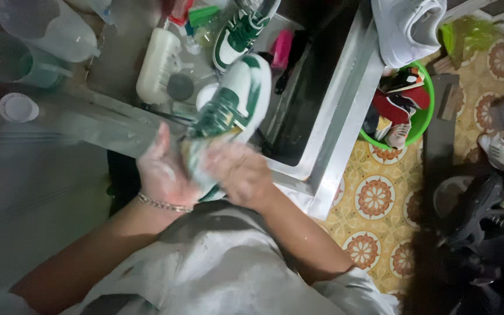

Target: The person cleans a shoe using a brush and a cleaning solution at a sink, scrubbing the sole and upper parts of the shoe before rinsing it under running water.

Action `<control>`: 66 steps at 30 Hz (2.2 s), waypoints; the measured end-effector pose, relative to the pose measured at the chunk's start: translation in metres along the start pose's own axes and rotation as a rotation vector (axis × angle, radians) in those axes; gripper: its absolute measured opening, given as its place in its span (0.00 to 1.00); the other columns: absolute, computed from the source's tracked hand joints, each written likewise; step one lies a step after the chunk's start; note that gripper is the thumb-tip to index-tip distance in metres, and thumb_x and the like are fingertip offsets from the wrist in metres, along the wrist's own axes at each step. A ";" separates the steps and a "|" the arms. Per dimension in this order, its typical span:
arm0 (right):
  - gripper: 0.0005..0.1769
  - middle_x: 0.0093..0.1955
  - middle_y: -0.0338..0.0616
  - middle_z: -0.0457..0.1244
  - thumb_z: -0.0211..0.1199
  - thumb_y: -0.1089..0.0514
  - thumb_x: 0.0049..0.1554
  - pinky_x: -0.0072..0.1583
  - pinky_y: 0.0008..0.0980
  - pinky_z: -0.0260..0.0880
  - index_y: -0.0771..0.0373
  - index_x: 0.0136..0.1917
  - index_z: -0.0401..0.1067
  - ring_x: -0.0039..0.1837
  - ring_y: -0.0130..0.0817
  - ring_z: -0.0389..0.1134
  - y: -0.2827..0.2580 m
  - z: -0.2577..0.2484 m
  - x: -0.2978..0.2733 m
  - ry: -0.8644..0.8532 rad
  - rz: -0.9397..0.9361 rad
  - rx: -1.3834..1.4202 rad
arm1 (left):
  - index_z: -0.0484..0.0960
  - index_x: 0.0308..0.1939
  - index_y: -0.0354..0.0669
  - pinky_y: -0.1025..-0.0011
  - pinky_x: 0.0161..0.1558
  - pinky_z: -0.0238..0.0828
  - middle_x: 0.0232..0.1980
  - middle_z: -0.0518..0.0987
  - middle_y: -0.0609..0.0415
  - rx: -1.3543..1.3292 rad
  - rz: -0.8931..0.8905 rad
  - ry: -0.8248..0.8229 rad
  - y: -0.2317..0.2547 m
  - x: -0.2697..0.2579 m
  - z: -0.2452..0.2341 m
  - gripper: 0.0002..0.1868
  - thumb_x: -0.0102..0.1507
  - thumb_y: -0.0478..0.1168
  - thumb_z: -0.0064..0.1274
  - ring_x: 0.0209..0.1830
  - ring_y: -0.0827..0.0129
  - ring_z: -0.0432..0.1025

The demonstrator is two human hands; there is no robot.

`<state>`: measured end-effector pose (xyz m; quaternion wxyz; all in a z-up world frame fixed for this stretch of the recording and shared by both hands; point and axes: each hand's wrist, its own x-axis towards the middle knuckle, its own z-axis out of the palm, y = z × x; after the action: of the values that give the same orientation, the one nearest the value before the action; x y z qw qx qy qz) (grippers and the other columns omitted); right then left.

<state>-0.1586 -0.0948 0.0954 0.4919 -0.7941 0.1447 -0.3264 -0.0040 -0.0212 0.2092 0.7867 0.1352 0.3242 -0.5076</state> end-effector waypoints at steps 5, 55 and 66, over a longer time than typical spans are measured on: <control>0.11 0.69 0.51 0.80 0.78 0.60 0.70 0.82 0.58 0.80 0.61 0.65 0.92 0.72 0.56 0.82 0.086 -0.053 0.069 0.041 0.005 0.024 | 0.86 0.71 0.27 0.55 0.64 0.93 0.67 0.92 0.33 0.111 -0.041 0.072 0.028 0.016 0.013 0.42 0.79 0.68 0.54 0.63 0.44 0.90; 0.26 0.71 0.81 0.76 0.65 0.54 0.79 0.78 0.86 0.75 0.85 0.68 0.84 0.78 0.90 0.72 0.080 -0.069 0.016 0.063 -0.149 0.033 | 0.86 0.70 0.44 0.54 0.95 0.56 0.50 0.97 0.44 2.430 0.505 -0.849 0.044 0.061 -0.048 0.42 0.59 0.59 0.86 0.64 0.48 0.92; 0.19 0.66 0.58 0.82 0.64 0.53 0.75 0.76 0.68 0.84 0.65 0.63 0.92 0.70 0.66 0.84 0.091 -0.098 0.003 -0.020 -0.364 -0.270 | 0.81 0.84 0.41 0.56 0.84 0.68 0.59 0.97 0.46 2.369 0.355 -0.728 0.034 0.069 -0.069 0.45 0.64 0.43 0.82 0.64 0.53 0.91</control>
<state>-0.2127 -0.2067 0.0460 0.3157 -0.8689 0.0364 -0.3796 0.0196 -0.0178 0.1082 0.2832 0.6528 -0.5897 -0.3820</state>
